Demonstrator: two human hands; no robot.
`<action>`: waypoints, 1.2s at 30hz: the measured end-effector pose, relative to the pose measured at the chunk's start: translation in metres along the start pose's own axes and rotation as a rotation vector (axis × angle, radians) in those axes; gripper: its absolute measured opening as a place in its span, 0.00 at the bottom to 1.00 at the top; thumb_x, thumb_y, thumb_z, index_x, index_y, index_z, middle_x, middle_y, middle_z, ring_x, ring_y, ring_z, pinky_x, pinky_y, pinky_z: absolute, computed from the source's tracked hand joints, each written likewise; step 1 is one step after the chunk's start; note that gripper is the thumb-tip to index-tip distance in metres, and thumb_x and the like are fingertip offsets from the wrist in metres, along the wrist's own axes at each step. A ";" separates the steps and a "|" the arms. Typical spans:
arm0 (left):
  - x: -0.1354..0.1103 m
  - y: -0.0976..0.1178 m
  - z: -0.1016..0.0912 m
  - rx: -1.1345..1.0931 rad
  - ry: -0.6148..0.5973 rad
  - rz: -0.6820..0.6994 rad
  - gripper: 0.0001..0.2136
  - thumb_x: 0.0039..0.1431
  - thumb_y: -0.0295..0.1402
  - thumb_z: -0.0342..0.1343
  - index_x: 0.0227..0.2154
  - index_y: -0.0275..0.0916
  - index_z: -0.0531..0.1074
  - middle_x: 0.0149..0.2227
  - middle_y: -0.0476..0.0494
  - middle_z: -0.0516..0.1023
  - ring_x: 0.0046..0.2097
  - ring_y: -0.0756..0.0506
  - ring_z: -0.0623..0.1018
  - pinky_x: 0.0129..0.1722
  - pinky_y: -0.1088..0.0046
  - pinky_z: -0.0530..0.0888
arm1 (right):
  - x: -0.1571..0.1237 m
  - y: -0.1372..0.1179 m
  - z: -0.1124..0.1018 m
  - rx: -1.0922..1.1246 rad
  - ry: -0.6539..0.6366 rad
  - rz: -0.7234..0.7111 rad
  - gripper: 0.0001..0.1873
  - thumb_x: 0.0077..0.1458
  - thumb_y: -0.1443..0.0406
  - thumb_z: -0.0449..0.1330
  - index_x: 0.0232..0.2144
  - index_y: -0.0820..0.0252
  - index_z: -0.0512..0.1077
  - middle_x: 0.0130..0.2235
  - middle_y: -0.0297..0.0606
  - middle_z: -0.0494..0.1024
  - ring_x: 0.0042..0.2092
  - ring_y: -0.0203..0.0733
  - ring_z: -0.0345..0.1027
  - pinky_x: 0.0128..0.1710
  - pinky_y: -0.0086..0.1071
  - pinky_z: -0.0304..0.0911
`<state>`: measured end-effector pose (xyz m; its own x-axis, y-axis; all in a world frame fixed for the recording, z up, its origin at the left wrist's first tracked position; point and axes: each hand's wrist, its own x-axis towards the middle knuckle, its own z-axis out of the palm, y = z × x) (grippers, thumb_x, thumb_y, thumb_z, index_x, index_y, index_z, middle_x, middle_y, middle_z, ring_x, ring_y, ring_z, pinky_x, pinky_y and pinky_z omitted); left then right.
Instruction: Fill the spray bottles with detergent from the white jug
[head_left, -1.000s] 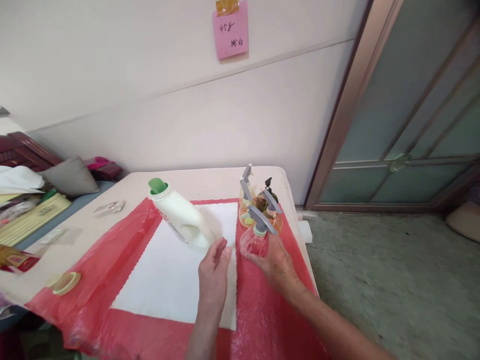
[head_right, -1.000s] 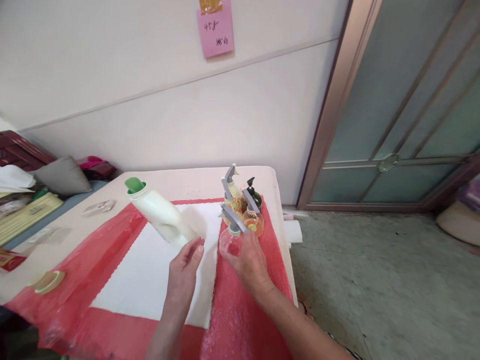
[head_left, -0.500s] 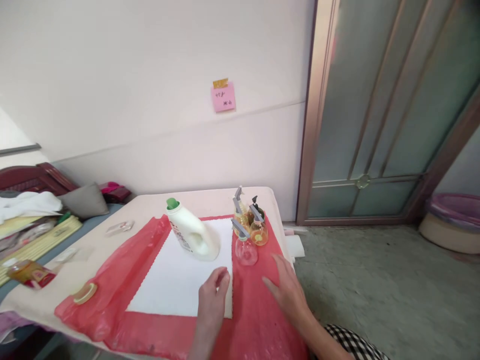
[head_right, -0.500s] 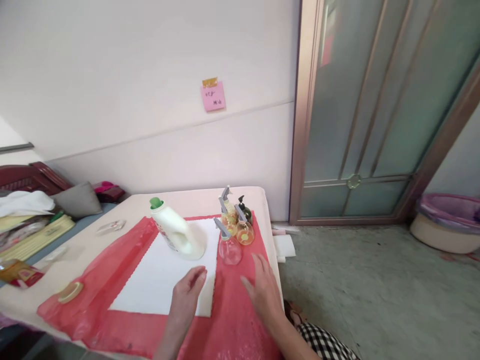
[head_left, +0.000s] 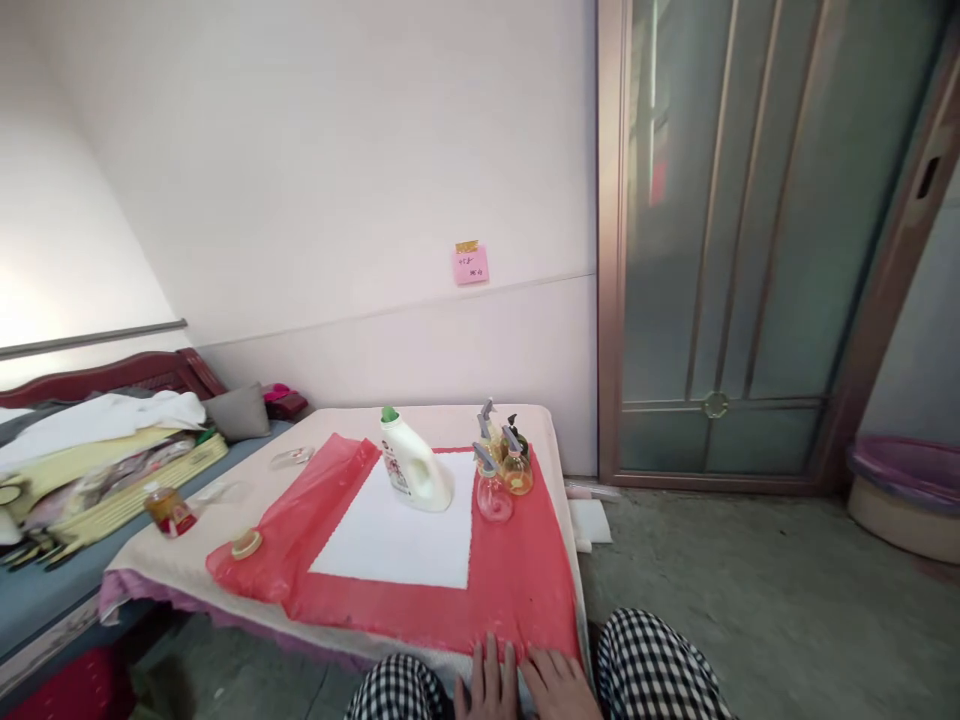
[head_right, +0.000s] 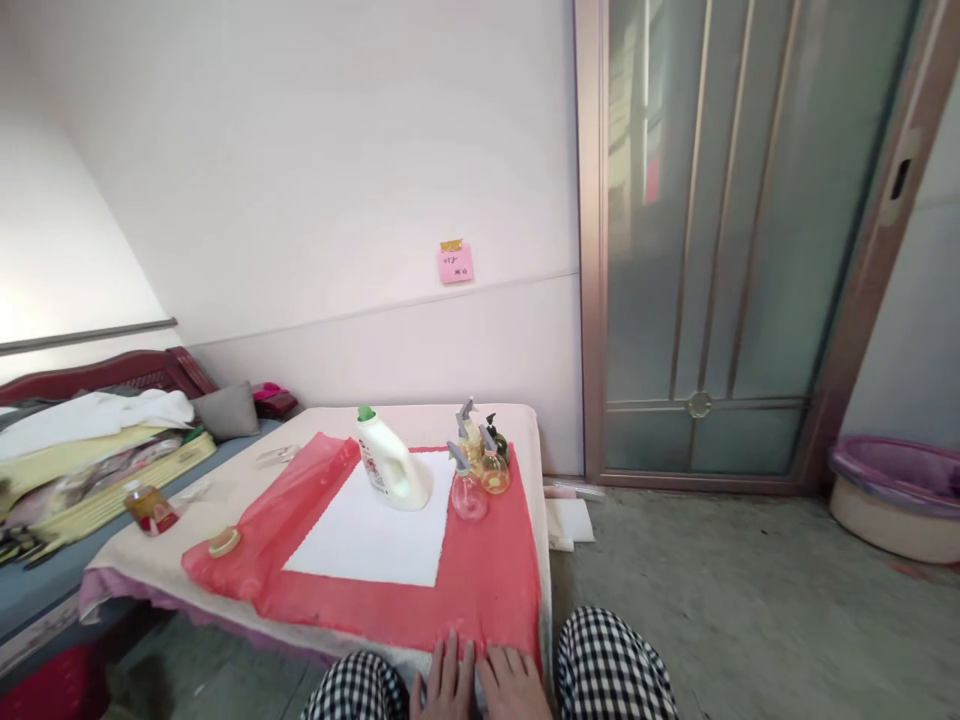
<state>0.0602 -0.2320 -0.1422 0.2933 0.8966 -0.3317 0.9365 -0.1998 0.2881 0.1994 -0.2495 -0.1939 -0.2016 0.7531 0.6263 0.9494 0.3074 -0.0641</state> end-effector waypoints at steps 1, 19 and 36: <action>-0.003 -0.002 -0.003 0.031 -0.017 0.035 0.28 0.61 0.33 0.35 0.65 0.47 0.47 0.68 0.47 0.44 0.68 0.40 0.46 0.63 0.47 0.47 | -0.004 -0.005 0.000 -0.011 -0.007 -0.001 0.20 0.39 0.70 0.56 0.38 0.54 0.74 0.38 0.38 0.80 0.37 0.45 0.72 0.37 0.35 0.62; -0.099 -0.020 -0.018 -0.152 0.187 0.241 0.25 0.52 0.30 0.49 0.55 0.35 0.69 0.60 0.38 0.68 0.60 0.41 0.66 0.60 0.65 0.61 | -0.046 -0.035 -0.039 0.050 -0.349 0.120 0.30 0.49 0.68 0.55 0.57 0.57 0.66 0.60 0.43 0.66 0.60 0.50 0.57 0.61 0.44 0.47; -0.173 -0.202 -0.008 -0.237 0.829 -0.478 0.19 0.63 0.35 0.39 0.48 0.34 0.71 0.47 0.35 0.76 0.44 0.42 0.77 0.41 0.68 0.72 | -0.051 -0.037 -0.054 0.120 -0.336 0.137 0.29 0.46 0.69 0.57 0.53 0.56 0.68 0.62 0.43 0.64 0.61 0.50 0.57 0.59 0.45 0.52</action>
<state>-0.1812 -0.3435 -0.1363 -0.4182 0.8737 0.2487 0.8323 0.2589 0.4901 0.1876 -0.3307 -0.1817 -0.1611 0.9348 0.3167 0.9421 0.2412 -0.2329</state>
